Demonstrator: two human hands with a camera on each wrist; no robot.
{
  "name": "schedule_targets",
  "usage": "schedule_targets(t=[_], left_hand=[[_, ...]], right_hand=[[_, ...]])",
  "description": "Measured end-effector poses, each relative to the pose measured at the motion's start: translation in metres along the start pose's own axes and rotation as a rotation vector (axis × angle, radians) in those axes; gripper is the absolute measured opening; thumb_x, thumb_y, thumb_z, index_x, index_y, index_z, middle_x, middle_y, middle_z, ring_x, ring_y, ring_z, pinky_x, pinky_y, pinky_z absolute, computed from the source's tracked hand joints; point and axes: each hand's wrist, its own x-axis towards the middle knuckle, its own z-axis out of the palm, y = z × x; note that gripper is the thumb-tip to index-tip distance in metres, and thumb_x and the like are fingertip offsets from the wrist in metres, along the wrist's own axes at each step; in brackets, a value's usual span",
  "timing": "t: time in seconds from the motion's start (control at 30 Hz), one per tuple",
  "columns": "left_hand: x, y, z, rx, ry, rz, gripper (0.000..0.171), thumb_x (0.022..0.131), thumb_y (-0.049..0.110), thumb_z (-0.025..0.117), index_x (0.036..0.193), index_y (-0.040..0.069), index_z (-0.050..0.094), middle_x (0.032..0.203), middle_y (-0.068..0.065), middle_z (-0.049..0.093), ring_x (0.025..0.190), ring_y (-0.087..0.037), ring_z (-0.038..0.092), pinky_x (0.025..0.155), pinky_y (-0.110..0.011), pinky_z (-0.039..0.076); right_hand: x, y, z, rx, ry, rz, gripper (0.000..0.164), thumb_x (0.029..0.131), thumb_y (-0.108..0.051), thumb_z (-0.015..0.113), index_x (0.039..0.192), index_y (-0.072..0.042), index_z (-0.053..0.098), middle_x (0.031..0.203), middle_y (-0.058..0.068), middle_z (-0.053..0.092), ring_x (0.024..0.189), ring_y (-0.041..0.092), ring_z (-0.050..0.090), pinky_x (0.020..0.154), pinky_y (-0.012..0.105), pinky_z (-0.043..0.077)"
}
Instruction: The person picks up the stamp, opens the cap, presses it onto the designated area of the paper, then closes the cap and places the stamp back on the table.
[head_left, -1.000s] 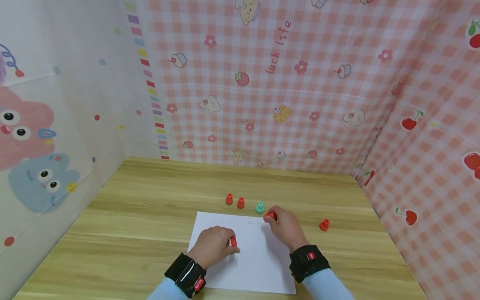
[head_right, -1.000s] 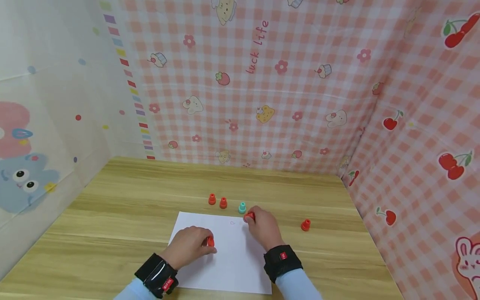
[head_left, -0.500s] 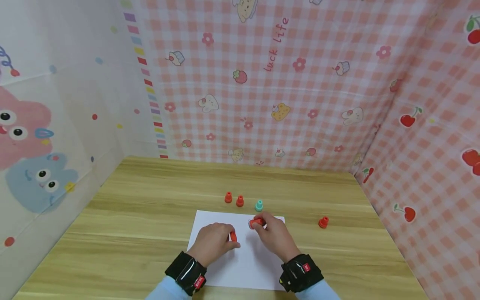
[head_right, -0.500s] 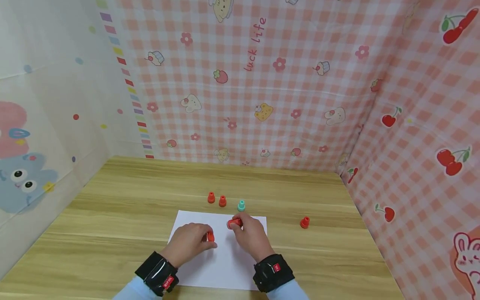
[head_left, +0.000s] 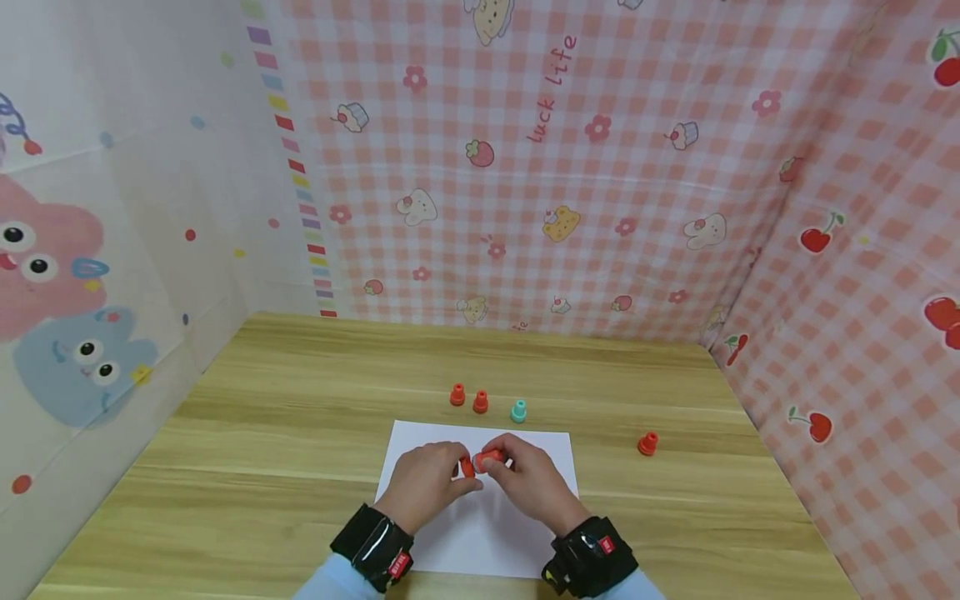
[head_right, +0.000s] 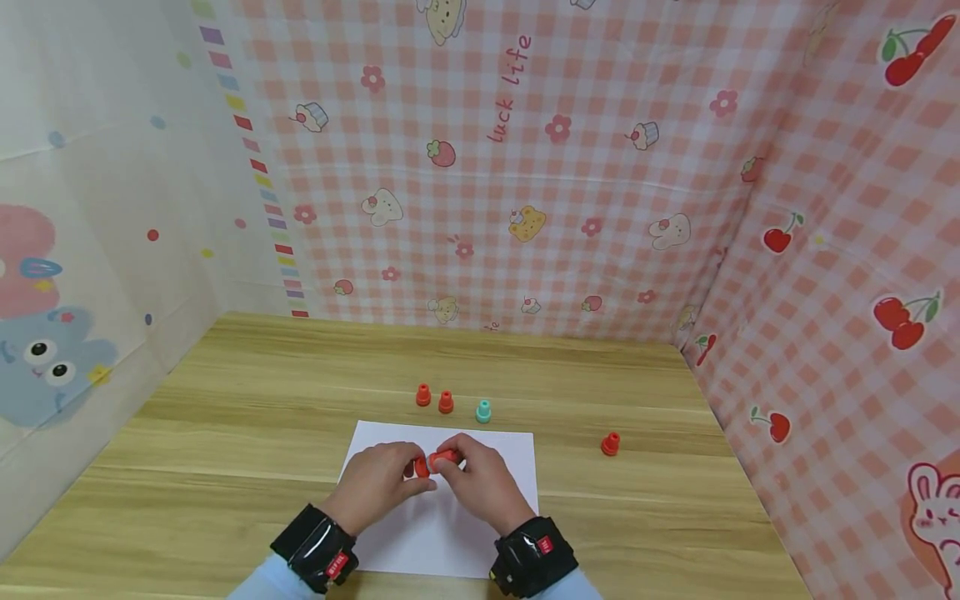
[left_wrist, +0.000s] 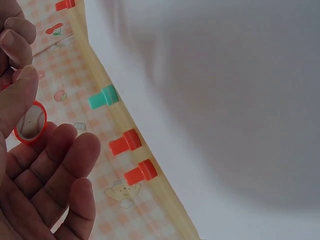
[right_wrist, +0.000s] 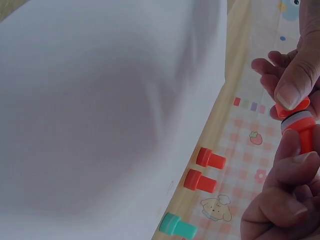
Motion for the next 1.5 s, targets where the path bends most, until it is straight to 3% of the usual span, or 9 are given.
schedule_targets(t=[0.27,0.47,0.7,0.9,1.17,1.37,1.5], left_hand=[[0.000,0.001,0.001,-0.025,-0.002,0.015,0.028,0.072,0.038,0.079,0.080,0.014,0.068,0.062,0.005,0.058,0.056,-0.008,0.046,0.049,-0.025,0.036],[-0.002,-0.003,0.002,-0.034,-0.004,0.021,0.026,0.068,0.031,0.083,0.077,0.012,0.067,0.057,0.008,0.053,0.053,-0.008,0.043,0.050,-0.024,0.033],[-0.004,-0.006,0.000,-0.053,0.015,0.037,0.025,0.065,0.028,0.085,0.070,0.012,0.065,0.054,0.008,0.052,0.050,-0.006,0.040,0.048,-0.023,0.030],[-0.004,-0.007,0.002,-0.067,0.016,0.011,0.025,0.067,0.027,0.084,0.070,0.011,0.066,0.055,0.008,0.049,0.050,-0.006,0.039,0.048,-0.022,0.029],[-0.006,-0.005,0.004,-0.031,0.004,0.023,0.026,0.068,0.029,0.084,0.074,0.011,0.066,0.058,0.005,0.054,0.051,-0.008,0.040,0.047,-0.023,0.030],[-0.005,-0.001,0.003,-0.010,-0.043,-0.005,0.037,0.069,0.037,0.082,0.089,0.007,0.071,0.069,0.000,0.064,0.059,-0.011,0.052,0.050,-0.027,0.043],[-0.005,-0.001,0.001,0.040,-0.072,-0.025,0.048,0.068,0.041,0.081,0.098,0.005,0.072,0.083,-0.005,0.072,0.070,-0.015,0.062,0.058,-0.034,0.052]], right_hand=[[-0.002,-0.002,0.007,-0.006,-0.002,-0.045,0.008,0.088,-0.020,0.067,0.095,-0.015,0.065,0.077,-0.003,0.061,0.059,0.010,0.046,0.052,0.024,0.039],[-0.003,-0.005,0.016,0.003,0.016,-0.055,0.008,0.087,-0.022,0.068,0.091,-0.015,0.066,0.076,-0.004,0.062,0.061,0.009,0.046,0.052,0.022,0.039],[-0.002,-0.009,0.022,0.019,0.009,-0.038,0.010,0.088,-0.025,0.067,0.087,-0.015,0.066,0.072,-0.004,0.060,0.061,0.008,0.046,0.051,0.022,0.037],[-0.001,-0.011,0.023,-0.001,0.005,-0.039,0.012,0.088,-0.026,0.066,0.086,-0.014,0.065,0.074,-0.004,0.062,0.061,0.008,0.047,0.052,0.022,0.038],[0.000,-0.012,0.018,-0.012,-0.075,0.034,0.008,0.089,-0.024,0.065,0.088,-0.016,0.065,0.074,-0.004,0.063,0.063,0.012,0.049,0.052,0.026,0.039],[0.000,0.000,0.008,-0.101,-0.041,-0.002,0.006,0.089,-0.022,0.066,0.090,-0.016,0.065,0.071,-0.003,0.060,0.061,0.011,0.049,0.051,0.025,0.040],[0.002,0.015,-0.006,-0.152,0.006,0.044,0.007,0.088,-0.022,0.066,0.090,-0.015,0.065,0.071,-0.003,0.059,0.061,0.012,0.048,0.051,0.026,0.039]])
